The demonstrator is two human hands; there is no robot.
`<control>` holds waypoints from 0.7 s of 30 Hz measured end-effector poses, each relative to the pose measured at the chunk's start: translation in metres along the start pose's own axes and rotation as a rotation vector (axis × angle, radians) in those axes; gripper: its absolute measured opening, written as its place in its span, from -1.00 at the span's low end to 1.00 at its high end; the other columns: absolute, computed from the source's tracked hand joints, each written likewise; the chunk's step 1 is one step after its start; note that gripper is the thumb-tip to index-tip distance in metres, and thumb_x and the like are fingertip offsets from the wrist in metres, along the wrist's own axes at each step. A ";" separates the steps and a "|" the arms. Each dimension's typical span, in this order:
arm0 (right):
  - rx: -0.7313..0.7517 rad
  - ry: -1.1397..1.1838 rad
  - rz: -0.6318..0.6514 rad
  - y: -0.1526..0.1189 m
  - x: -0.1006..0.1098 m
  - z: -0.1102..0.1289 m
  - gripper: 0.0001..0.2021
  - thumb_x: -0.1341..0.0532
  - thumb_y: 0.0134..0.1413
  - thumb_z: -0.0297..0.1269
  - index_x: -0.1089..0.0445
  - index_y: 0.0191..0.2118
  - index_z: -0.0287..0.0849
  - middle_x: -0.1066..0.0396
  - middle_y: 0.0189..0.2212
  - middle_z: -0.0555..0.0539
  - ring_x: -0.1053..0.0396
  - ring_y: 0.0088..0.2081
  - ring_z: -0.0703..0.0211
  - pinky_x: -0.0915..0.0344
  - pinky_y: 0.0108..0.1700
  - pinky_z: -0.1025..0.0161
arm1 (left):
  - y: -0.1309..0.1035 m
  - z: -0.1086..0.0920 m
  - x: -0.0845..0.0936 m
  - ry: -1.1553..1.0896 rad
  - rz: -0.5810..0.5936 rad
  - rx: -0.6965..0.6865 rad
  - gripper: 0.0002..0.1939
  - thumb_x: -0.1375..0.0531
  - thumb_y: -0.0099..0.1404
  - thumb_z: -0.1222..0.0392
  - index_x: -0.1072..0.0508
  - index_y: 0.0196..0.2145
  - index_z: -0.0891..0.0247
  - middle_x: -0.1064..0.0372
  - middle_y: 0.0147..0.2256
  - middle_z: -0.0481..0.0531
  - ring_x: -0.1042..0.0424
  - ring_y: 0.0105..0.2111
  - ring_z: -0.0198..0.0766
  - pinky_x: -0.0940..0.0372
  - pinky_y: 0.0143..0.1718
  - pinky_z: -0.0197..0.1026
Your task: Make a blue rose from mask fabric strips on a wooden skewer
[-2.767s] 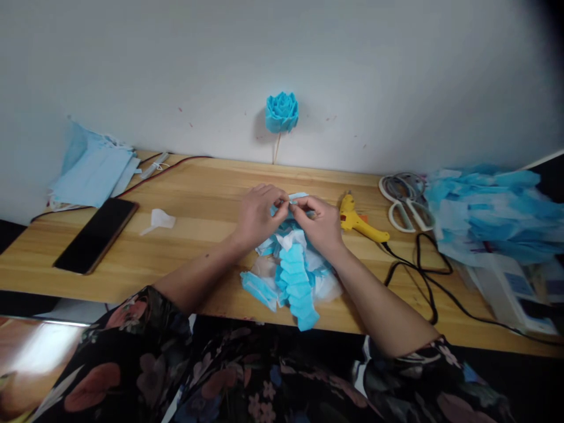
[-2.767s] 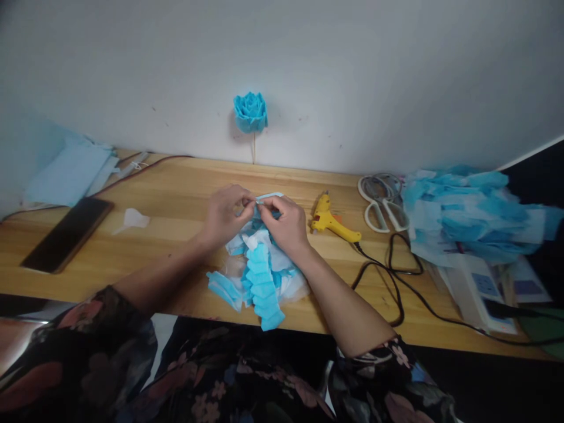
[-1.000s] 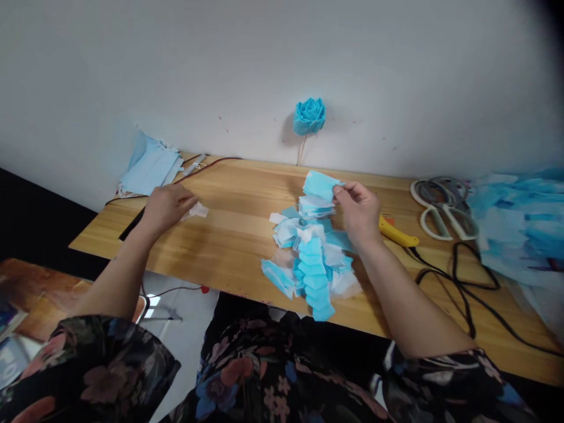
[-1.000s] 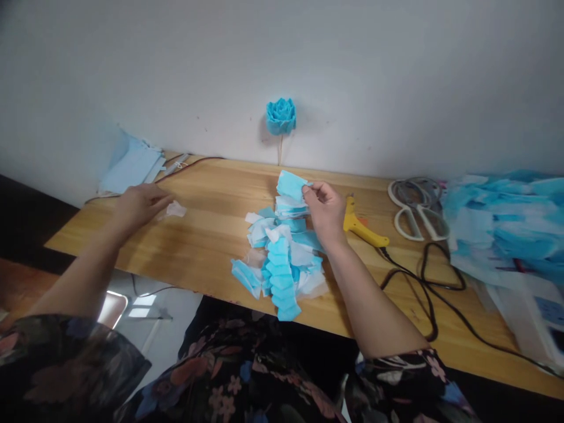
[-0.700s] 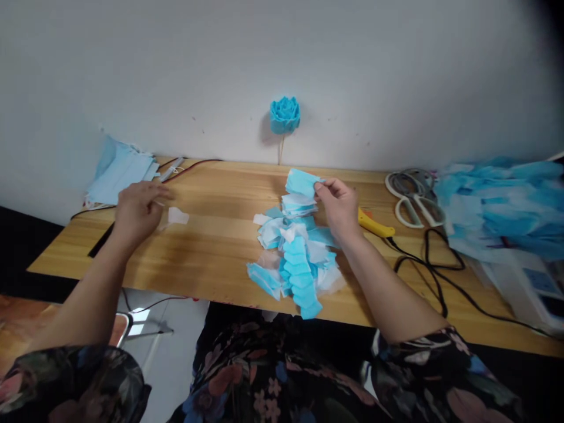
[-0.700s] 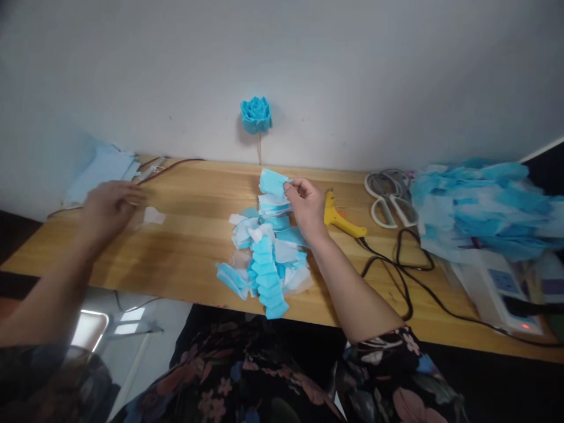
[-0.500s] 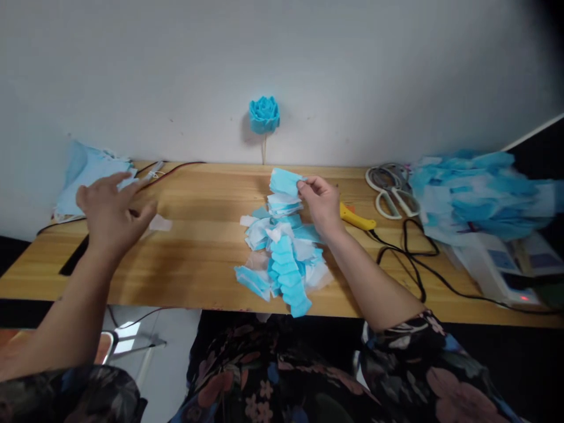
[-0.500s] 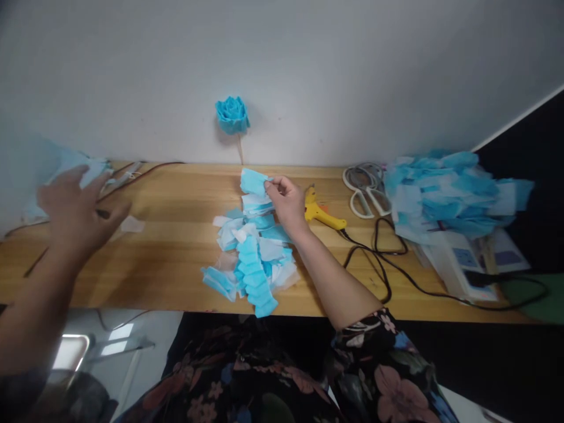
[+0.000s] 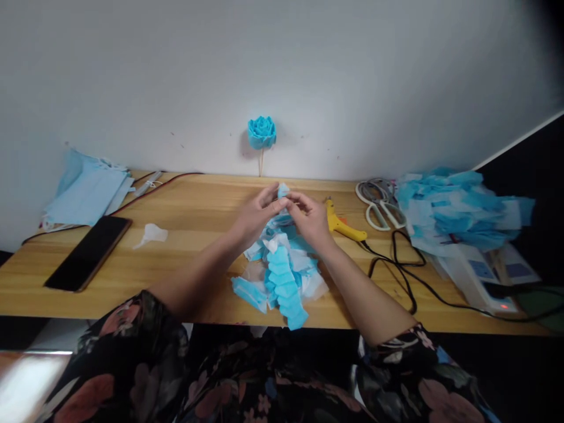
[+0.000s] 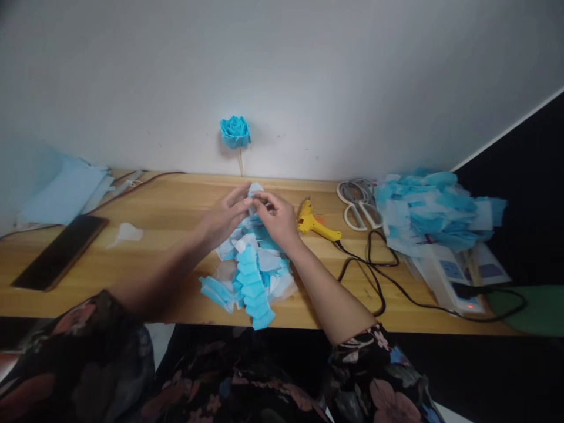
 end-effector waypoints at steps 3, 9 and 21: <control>0.071 -0.004 0.126 -0.004 -0.008 0.009 -0.70 -0.21 0.29 -0.07 -0.55 0.00 -0.04 -0.60 0.01 -0.09 -0.53 0.04 0.06 -0.40 0.09 0.11 | 0.009 0.011 0.002 -0.235 -0.049 0.064 -0.56 -0.40 0.23 0.14 -0.44 0.03 0.19 -0.54 -0.12 0.09 -0.57 -0.07 -0.19 -0.43 0.09 -0.08; 0.022 -0.052 -0.084 0.001 0.017 0.002 -0.69 -0.18 0.31 -0.03 -0.54 -0.02 -0.06 -0.60 -0.13 -0.09 -0.53 -0.10 0.08 -0.43 -0.09 0.16 | 0.011 0.016 0.021 -0.303 -0.177 0.104 -0.76 -0.33 0.23 0.31 -0.45 -0.14 0.24 -0.51 -0.24 0.00 -0.54 -0.31 -0.33 -0.49 -0.07 -0.14; -0.075 0.138 -0.168 0.016 0.029 -0.022 -0.58 -0.30 0.09 -0.11 -0.39 0.07 -0.01 -0.32 -0.39 0.04 -0.37 -0.32 0.15 -0.40 -0.22 0.19 | 0.008 -0.004 0.022 -0.015 -0.069 -0.035 -0.64 -0.26 0.36 0.11 -0.47 0.08 0.21 -0.60 -0.10 0.12 -0.59 -0.13 -0.19 -0.45 0.01 -0.09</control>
Point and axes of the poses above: each hand's wrist, its own y-axis towards the middle knuckle, its own x-axis out of the back of the hand, z = x × y, the point moved 8 cm from there along y, towards the middle knuckle
